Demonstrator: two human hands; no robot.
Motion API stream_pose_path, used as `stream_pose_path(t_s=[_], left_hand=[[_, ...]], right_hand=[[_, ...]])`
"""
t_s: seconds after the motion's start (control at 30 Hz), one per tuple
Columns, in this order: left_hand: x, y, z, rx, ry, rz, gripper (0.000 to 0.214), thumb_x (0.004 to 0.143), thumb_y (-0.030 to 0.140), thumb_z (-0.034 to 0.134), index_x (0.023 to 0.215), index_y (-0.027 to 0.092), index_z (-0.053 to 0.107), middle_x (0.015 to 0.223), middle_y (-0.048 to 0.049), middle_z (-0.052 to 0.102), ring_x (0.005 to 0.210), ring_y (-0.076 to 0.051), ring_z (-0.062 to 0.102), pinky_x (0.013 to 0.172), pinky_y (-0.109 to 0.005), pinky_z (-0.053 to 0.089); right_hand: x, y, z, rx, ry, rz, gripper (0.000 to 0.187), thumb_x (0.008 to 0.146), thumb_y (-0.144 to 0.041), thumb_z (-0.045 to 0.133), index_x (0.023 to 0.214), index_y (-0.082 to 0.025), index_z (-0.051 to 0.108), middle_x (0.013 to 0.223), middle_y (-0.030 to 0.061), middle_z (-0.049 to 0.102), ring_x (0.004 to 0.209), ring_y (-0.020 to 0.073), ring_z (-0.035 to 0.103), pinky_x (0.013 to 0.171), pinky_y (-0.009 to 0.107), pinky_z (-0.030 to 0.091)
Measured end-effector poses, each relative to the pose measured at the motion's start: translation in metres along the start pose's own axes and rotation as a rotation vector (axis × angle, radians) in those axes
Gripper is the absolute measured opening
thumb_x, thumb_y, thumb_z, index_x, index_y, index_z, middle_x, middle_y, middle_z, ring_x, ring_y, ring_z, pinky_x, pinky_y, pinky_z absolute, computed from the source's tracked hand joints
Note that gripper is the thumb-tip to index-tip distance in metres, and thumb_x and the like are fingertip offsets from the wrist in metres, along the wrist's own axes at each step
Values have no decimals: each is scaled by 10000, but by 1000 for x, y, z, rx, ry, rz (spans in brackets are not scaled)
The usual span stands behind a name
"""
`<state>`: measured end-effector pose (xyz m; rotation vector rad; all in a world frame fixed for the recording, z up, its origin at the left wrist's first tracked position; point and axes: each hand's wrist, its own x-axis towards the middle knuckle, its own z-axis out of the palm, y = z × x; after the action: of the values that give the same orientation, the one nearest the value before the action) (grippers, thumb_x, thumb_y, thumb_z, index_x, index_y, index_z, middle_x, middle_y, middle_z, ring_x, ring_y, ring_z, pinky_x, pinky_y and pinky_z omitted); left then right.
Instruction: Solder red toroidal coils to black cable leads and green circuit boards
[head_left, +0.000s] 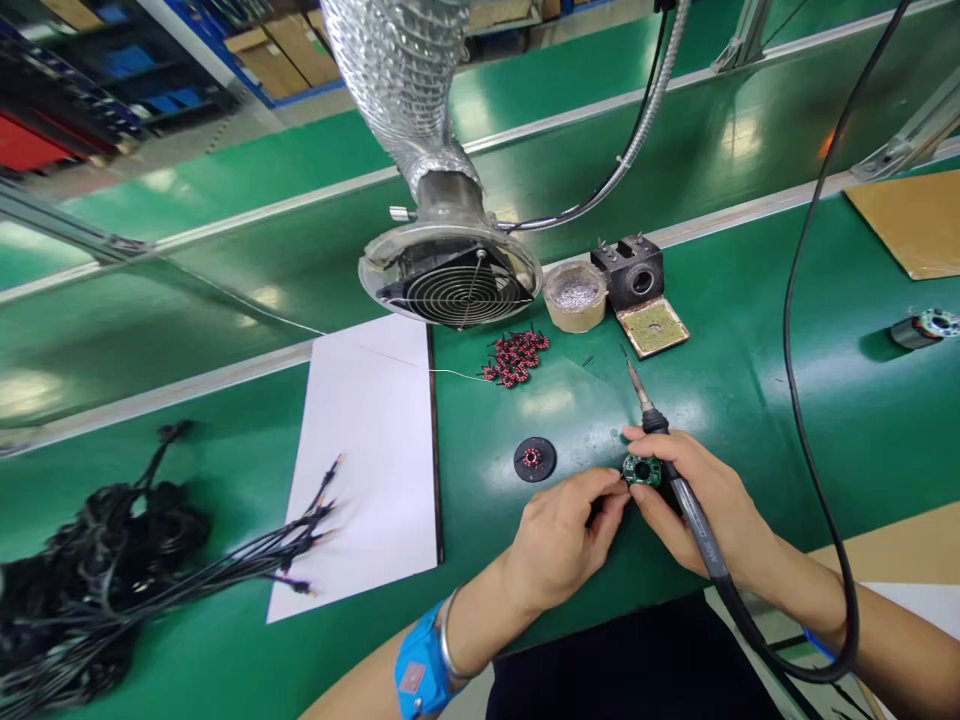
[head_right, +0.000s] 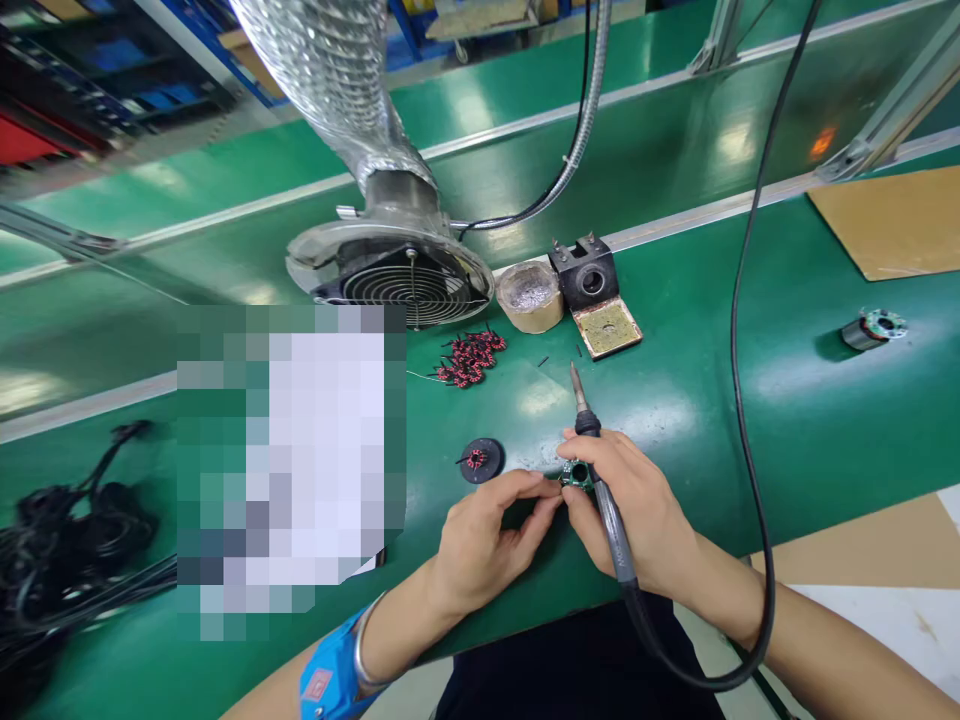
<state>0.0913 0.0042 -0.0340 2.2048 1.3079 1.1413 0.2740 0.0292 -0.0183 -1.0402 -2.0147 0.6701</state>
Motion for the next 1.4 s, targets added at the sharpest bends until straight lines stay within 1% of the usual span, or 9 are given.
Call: stream_pose_path(t_s=[0.1,0.17,0.23,0.37,0.53,0.63,0.87,1.23,1.4], left_hand=[[1,2,0,-170,-25,-113,383,878,94,584,1213,199,431,834,8,738,718,-101,731,702,-169,588],[2,2,0,-199,-28,-131,392,866,80,587,1206,197,431,830,11,733,717,-90,728,702,-152,581],[2,3,0,-149,-12,-115,357,863,87,603,1170,198,457,834,7,736,717,-94,730,705,-157,582],[3,3,0,-61,20,-61,266,868,107,617,1093,196,504,834,-1,742,689,-108,732,667,-169,585],[4,3,1,-61,32,-13,245,853,88,628,1055,185,529,821,1,744,680,-113,731,679,-179,593],[4,3,2,-50,41,-4,228,851,85,633,1036,179,537,820,-3,745,675,-114,730,681,-179,594],[6,5,1,-1,44,30,196,862,89,626,1014,179,541,801,0,746,656,-114,724,676,-181,589],[3,3,1,61,40,83,191,861,79,629,1024,161,570,822,-15,745,683,-131,726,661,-198,584],[2,2,1,69,21,116,197,857,68,640,1029,143,580,840,-29,743,721,-131,729,702,-200,590]], right_hand=[[1,1,2,-19,7,-15,310,867,-105,556,1163,-190,524,1201,115,657,1064,196,645,915,347,543],[-1,0,-3,-34,22,-37,315,867,-90,560,1167,-184,545,1192,108,662,1075,199,632,931,345,532],[-4,-4,-14,-41,35,-57,366,872,-61,546,1216,-186,555,1122,86,681,1010,183,640,893,320,537],[-18,-17,-48,-96,31,-107,489,860,-61,547,1333,-182,533,965,67,650,819,154,627,706,271,533],[-33,-34,-72,-109,-56,-57,384,835,-88,504,1196,-175,599,874,65,678,774,186,657,674,316,542],[-33,-33,-71,-51,-81,-39,336,819,-81,489,1123,-174,600,834,57,685,721,181,657,637,322,533],[-28,-21,-63,42,-104,-103,361,789,-59,504,1129,-124,604,809,56,643,675,156,622,592,298,519],[-27,-26,-63,-43,-105,-88,328,811,-81,491,1108,-151,610,825,56,663,733,173,652,655,322,535],[-24,-32,-65,-95,-90,-81,317,795,-75,497,1061,-173,637,800,64,674,740,194,677,620,319,549]])
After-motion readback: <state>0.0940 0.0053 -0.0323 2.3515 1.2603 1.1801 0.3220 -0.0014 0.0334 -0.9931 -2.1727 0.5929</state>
